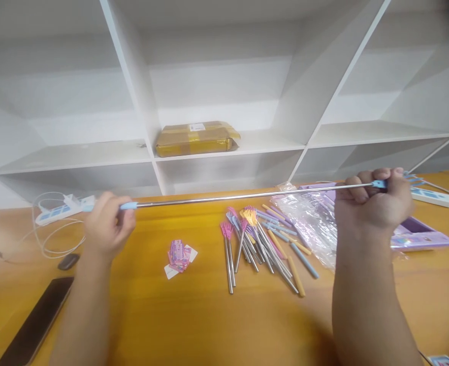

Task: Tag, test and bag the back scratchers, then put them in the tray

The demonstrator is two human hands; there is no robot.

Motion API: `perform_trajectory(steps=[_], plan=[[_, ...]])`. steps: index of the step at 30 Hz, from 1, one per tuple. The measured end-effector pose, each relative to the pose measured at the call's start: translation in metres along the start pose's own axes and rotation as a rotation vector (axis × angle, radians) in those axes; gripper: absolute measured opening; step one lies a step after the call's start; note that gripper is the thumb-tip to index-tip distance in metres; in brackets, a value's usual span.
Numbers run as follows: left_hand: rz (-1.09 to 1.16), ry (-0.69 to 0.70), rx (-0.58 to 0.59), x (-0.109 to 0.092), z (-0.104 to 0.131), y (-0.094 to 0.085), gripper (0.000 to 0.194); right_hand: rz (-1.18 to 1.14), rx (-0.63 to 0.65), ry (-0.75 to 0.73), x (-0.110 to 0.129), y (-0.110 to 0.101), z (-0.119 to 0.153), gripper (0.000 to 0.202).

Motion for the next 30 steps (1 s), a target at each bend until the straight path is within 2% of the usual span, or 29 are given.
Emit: perform_trajectory(steps=[2, 3, 6, 8, 9, 10, 13, 14, 16, 19, 22, 24, 27, 30], plan=[[0.028, -0.018, 0.039, -0.028, 0.001, 0.013, 0.011, 0.034, 0.040, 0.000, -0.017, 0.011, 0.029, 0.044], [0.046, -0.004, 0.057, -0.048, 0.003, 0.021, 0.011, 0.063, 0.091, 0.023, -0.030, 0.020, 0.051, 0.042], [0.165, 0.004, 0.081, -0.109, 0.016, 0.041, 0.011, 0.169, 0.284, 0.073, -0.066, 0.040, 0.143, 0.046], [0.309, 0.012, 0.215, -0.144, 0.030, 0.062, 0.016, 0.223, 0.365, 0.089, -0.079, 0.039, 0.206, 0.046], [0.367, 0.006, 0.249, -0.156, 0.037, 0.068, 0.013, 0.238, 0.392, 0.090, -0.083, 0.034, 0.232, 0.045], [0.431, 0.004, 0.276, -0.164, 0.042, 0.071, 0.012, 0.270, 0.490, 0.021, -0.079, 0.037, 0.254, 0.045], [0.507, 0.072, 0.251, -0.173, 0.045, 0.063, 0.012, 0.240, 0.876, -0.237, -0.058, 0.049, 0.298, 0.043], [0.486, 0.104, 0.242, -0.173, 0.043, 0.059, 0.012, 0.228, 0.960, -0.283, -0.054, 0.050, 0.300, 0.041], [0.426, 0.137, 0.234, -0.168, 0.037, 0.052, 0.014, 0.272, 1.015, -0.261, -0.058, 0.052, 0.286, 0.036], [0.381, 0.126, 0.215, -0.157, 0.028, 0.048, 0.026, 0.378, 0.974, -0.040, -0.081, 0.053, 0.251, 0.035], [0.344, 0.088, 0.222, -0.143, 0.024, 0.053, 0.035, 0.312, 0.851, 0.241, -0.107, 0.048, 0.228, 0.034], [0.354, 0.000, 0.263, -0.126, 0.022, 0.059, 0.033, 0.246, 0.715, 0.387, -0.120, 0.041, 0.216, 0.034], [0.422, -0.183, 0.333, -0.096, 0.018, 0.066, 0.017, 0.220, 0.550, 0.521, -0.133, 0.032, 0.204, 0.038], [0.543, -0.304, 0.392, -0.081, 0.017, 0.069, 0.018, 0.235, 0.502, 0.624, -0.143, 0.029, 0.202, 0.044]])
Point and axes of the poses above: each hand's wrist, its own z-axis away from the middle knuckle, its own y-axis out of the palm, x = y × z, the point moved 10 cm from there along -z, towards the middle knuckle, and after that the axes turned 3 degrees about -z, right-handed, at the moved point
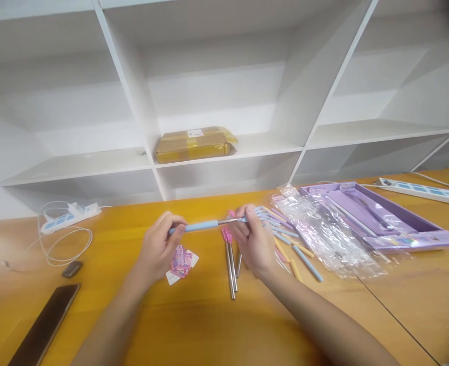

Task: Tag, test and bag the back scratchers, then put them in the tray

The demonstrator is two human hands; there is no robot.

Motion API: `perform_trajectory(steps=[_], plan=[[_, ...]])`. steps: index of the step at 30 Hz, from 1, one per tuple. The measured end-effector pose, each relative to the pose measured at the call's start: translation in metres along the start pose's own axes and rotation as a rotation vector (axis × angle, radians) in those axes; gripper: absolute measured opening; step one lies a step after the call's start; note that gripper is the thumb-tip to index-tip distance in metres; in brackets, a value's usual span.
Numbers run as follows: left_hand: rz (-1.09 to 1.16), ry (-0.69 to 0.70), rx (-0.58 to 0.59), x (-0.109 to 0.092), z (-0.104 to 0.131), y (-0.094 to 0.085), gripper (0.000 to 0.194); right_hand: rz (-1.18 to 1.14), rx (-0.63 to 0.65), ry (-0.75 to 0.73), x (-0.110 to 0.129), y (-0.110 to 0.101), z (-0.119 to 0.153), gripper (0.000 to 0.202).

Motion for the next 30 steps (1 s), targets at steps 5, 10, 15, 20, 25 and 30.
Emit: perform_trajectory(steps=[5, 10, 15, 20, 25, 30], plan=[[0.478, -0.154, 0.005, 0.010, 0.003, 0.010, 0.015, -0.030, -0.002, 0.038, -0.008, 0.002, 0.002, 0.042], [0.805, -0.144, -0.074, 0.008, 0.006, 0.016, 0.016, -0.066, -0.019, 0.003, -0.012, 0.004, 0.009, 0.036], [1.073, -0.136, -0.029, -0.003, 0.009, 0.026, 0.024, -0.077, 0.119, 0.125, -0.031, 0.025, 0.021, 0.035], [1.390, -0.186, 0.004, -0.007, 0.008, 0.032, 0.038, -0.063, 0.150, 0.160, -0.032, 0.030, 0.023, 0.036], [1.521, -0.356, -0.105, 0.007, 0.010, 0.034, 0.054, -0.009, 0.108, 0.170, -0.031, 0.021, 0.021, 0.039], [1.483, -0.571, -0.275, 0.026, 0.017, 0.042, 0.055, 0.050, 0.070, 0.176, -0.044, 0.020, 0.026, 0.043]])
Point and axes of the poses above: each hand's wrist, its own z-axis away from the middle knuckle, its own y-axis out of the palm, x = y × z, the point moved 10 cm from there along -z, towards the middle knuckle, and after that the axes turned 3 degrees about -z, right-handed, at the moved point
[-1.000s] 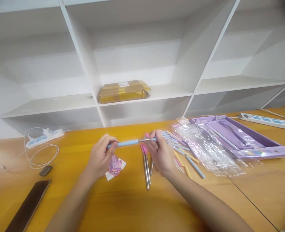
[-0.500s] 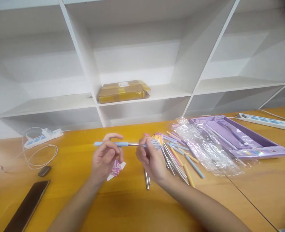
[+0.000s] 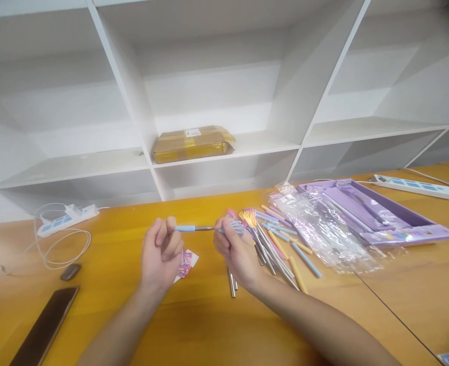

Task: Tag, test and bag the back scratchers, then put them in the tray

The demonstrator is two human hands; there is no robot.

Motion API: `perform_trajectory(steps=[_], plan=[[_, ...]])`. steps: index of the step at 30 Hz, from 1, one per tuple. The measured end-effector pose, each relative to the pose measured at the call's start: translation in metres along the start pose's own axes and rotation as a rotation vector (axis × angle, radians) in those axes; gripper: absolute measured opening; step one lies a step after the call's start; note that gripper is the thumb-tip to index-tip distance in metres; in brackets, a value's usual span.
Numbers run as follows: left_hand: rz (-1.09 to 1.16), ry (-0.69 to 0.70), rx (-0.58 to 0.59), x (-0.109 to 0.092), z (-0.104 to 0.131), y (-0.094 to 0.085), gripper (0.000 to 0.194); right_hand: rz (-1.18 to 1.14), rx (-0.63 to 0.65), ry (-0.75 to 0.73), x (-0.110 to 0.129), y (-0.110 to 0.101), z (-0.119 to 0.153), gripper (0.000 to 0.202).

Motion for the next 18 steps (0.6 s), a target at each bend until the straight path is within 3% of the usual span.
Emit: perform_trajectory(steps=[2, 4, 9, 11, 14, 18], plan=[[-0.012, 0.039, -0.070, -0.013, -0.005, -0.009, 0.053, -0.011, -0.023, -0.020, 0.004, -0.002, -0.004, 0.043], [-0.015, 0.104, -0.130, -0.043, -0.011, -0.025, 0.052, -0.034, -0.088, -0.088, 0.025, -0.016, -0.013, 0.042], [0.045, 0.388, -0.208, -0.163, -0.018, -0.085, 0.046, -0.050, -0.288, -0.381, 0.142, -0.094, -0.041, 0.041], [0.064, 0.405, -0.248, -0.189, -0.019, -0.106, 0.040, -0.041, -0.320, -0.393, 0.179, -0.125, -0.049, 0.039], [0.060, 0.370, -0.280, -0.192, -0.024, -0.115, 0.040, -0.039, -0.359, -0.352, 0.205, -0.155, -0.053, 0.039], [0.071, 0.324, -0.317, -0.168, -0.033, -0.107, 0.044, -0.021, -0.385, -0.315, 0.206, -0.168, -0.052, 0.040]])
Point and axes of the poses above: each hand's wrist, its own z-axis away from the middle knuckle, its own y-axis out of the palm, x = y × z, the point moved 10 cm from there along -z, towards the middle knuckle, and after that the axes turned 3 degrees about -z, right-handed, at the moved point
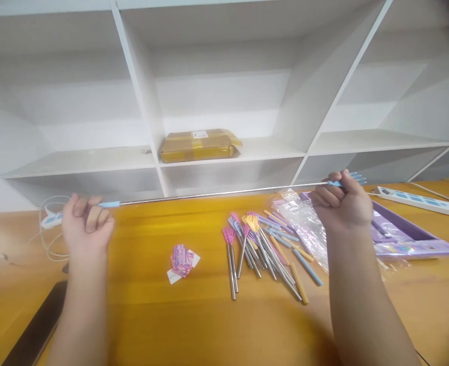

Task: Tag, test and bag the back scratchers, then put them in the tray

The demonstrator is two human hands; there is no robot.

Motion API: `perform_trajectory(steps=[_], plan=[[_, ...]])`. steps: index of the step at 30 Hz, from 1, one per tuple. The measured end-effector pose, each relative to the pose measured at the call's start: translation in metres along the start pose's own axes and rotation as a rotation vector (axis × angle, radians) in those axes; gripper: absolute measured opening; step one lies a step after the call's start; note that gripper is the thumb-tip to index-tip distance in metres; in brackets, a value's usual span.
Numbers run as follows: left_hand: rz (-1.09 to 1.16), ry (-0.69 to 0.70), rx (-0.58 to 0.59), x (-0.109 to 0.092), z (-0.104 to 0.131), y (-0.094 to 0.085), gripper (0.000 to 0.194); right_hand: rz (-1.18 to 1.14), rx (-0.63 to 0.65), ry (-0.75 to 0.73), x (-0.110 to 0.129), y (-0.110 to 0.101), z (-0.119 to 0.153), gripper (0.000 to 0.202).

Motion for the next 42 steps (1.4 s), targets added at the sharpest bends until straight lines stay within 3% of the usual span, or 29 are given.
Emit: perform_trajectory(steps=[3, 6, 9, 19, 34, 42], plan=[[-0.026, 0.016, -0.014, 0.006, -0.001, 0.001, 0.045, 0.038, 0.005, -0.007, -0.007, -0.002, -0.003, 0.031], [-0.047, 0.039, 0.015, 0.003, -0.004, 0.001, 0.044, 0.106, -0.051, -0.152, -0.004, -0.008, -0.008, 0.020], [-0.036, 0.027, 0.027, 0.001, -0.005, -0.002, 0.043, 0.151, -0.084, -0.236, -0.006, -0.011, -0.013, 0.022], [-0.057, 0.006, 0.083, 0.009, -0.008, 0.000, 0.044, 0.128, -0.081, -0.269, -0.009, -0.017, -0.018, 0.029], [-0.074, 0.027, -0.013, 0.020, 0.000, 0.003, 0.041, 0.021, -0.148, -0.277, -0.027, -0.028, -0.021, 0.032], [-0.045, 0.031, -0.033, 0.025, 0.008, 0.008, 0.041, -0.039, -0.213, -0.421, -0.017, -0.038, -0.012, 0.028]])
Point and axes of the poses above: each hand's wrist, its own z-axis away from the middle knuckle, its own y-axis out of the palm, x = y × z, the point moved 10 cm from there along -z, towards the middle knuckle, and after that the axes turned 3 degrees about -z, right-handed, at the moved point
